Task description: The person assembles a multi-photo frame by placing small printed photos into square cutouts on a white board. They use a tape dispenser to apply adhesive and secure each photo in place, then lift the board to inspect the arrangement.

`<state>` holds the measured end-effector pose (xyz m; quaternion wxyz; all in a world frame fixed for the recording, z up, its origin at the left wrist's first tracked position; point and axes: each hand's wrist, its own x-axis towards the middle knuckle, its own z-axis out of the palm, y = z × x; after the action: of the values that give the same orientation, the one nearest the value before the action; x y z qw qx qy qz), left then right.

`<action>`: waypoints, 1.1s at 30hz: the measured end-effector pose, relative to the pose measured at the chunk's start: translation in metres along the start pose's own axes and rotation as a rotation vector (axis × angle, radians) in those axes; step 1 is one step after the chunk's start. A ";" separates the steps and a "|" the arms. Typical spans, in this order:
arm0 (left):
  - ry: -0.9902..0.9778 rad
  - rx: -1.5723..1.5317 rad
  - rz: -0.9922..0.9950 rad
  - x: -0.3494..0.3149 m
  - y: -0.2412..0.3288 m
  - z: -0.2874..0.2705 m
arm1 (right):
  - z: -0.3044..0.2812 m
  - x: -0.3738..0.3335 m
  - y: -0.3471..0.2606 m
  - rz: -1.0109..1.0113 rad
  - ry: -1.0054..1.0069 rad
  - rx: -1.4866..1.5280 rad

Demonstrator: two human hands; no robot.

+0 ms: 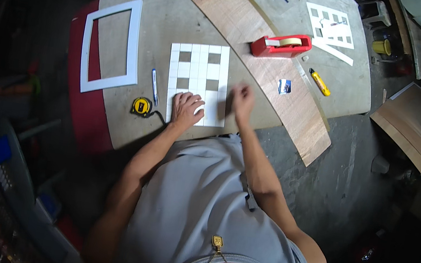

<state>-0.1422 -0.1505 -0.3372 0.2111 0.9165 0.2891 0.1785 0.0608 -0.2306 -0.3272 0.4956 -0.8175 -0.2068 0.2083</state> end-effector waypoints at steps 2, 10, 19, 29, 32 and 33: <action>-0.029 0.015 0.015 -0.004 -0.002 -0.004 | 0.000 0.051 -0.024 0.266 0.143 0.471; -0.146 -0.054 0.053 0.001 -0.004 -0.017 | -0.002 0.158 -0.074 0.591 0.287 0.904; -0.113 -0.106 0.045 -0.006 -0.006 -0.006 | 0.000 0.199 -0.072 0.610 0.351 1.086; -0.087 -0.099 0.016 -0.012 -0.006 -0.007 | 0.037 0.153 -0.089 0.235 0.543 1.049; -0.096 -0.086 0.021 -0.011 -0.006 -0.009 | 0.053 0.158 -0.052 0.129 0.550 0.778; -0.095 -0.086 0.026 -0.009 -0.006 -0.009 | 0.057 0.162 -0.041 0.081 0.587 0.683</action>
<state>-0.1562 -0.1491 -0.3343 0.2616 0.9177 0.2586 0.1499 0.1585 -0.0836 -0.3365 0.7660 -0.6390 0.0555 0.0430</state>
